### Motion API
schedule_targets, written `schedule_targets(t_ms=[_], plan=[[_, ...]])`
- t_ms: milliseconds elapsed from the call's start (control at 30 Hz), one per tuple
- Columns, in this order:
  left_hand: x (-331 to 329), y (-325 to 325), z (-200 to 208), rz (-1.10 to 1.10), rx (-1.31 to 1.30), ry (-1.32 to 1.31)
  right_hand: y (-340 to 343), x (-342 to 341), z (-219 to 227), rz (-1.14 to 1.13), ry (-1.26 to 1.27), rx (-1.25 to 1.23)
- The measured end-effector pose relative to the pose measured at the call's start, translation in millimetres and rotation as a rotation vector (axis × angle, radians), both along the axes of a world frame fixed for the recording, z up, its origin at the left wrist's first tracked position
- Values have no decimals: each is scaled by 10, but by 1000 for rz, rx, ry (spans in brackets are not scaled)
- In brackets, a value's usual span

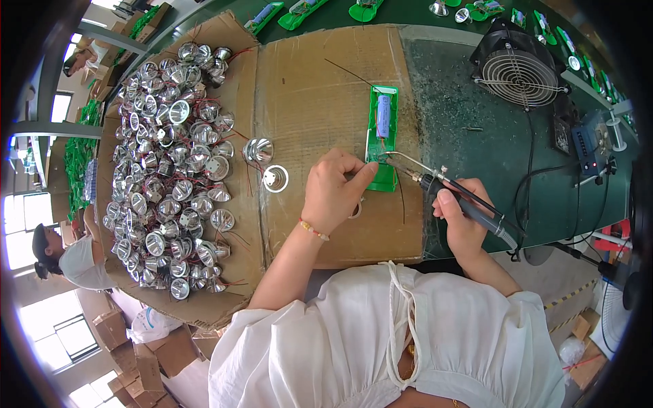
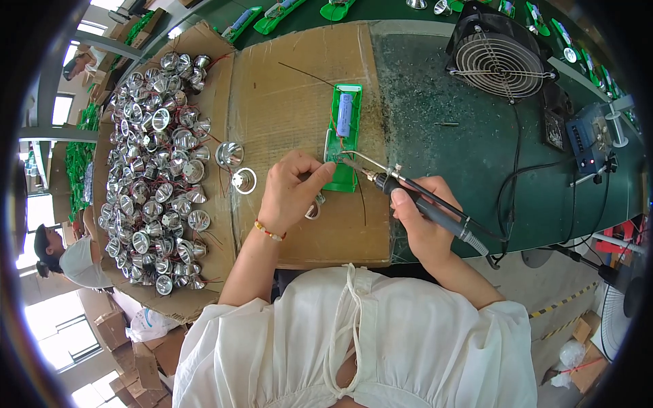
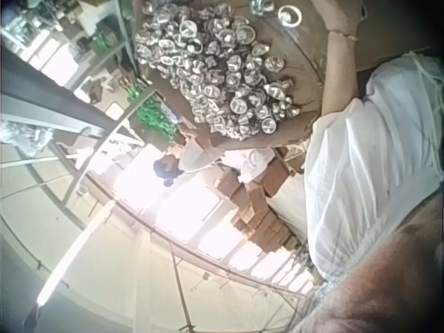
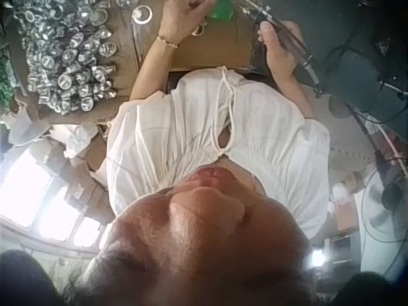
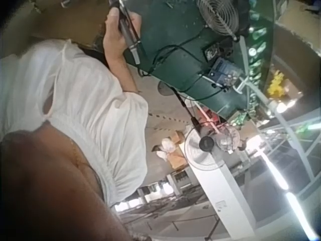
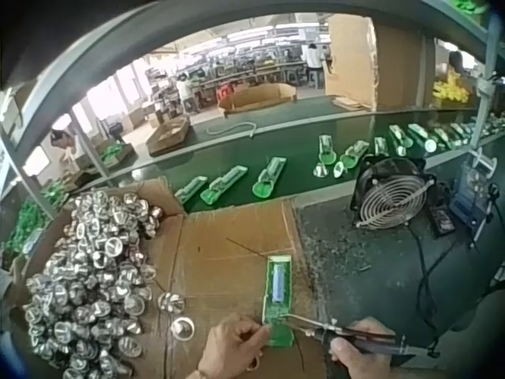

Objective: Soldering electrical wires to a circuit board and LED component at an assembly station.

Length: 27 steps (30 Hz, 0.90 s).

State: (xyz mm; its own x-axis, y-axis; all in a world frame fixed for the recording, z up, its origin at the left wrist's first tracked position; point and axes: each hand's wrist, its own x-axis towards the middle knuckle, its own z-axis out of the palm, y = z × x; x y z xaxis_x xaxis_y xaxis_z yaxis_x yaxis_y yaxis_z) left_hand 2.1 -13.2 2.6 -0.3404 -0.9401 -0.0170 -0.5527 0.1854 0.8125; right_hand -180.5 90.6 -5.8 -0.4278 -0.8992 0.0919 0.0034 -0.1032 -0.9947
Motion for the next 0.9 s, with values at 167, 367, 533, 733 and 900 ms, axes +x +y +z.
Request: schedule_targets(t_ms=[167, 367, 533, 733, 900], plan=[[-18, -117, 90, -65, 112, -105, -47, 7, -20, -7, -28, 53], [-15, -192, 108, -135, 179, -161, -67, 21, -12, 3, -42, 67], [-23, -218, 109, -141, 232, -151, -53, 16, -7, 4, -52, 115], [-1, -268, 83, -154, 264, -164, -36, -1, -31, -47, -122, -17], [16, -258, 86, -148, 270, -111, -20, -42, -28, -50, -96, -57]])
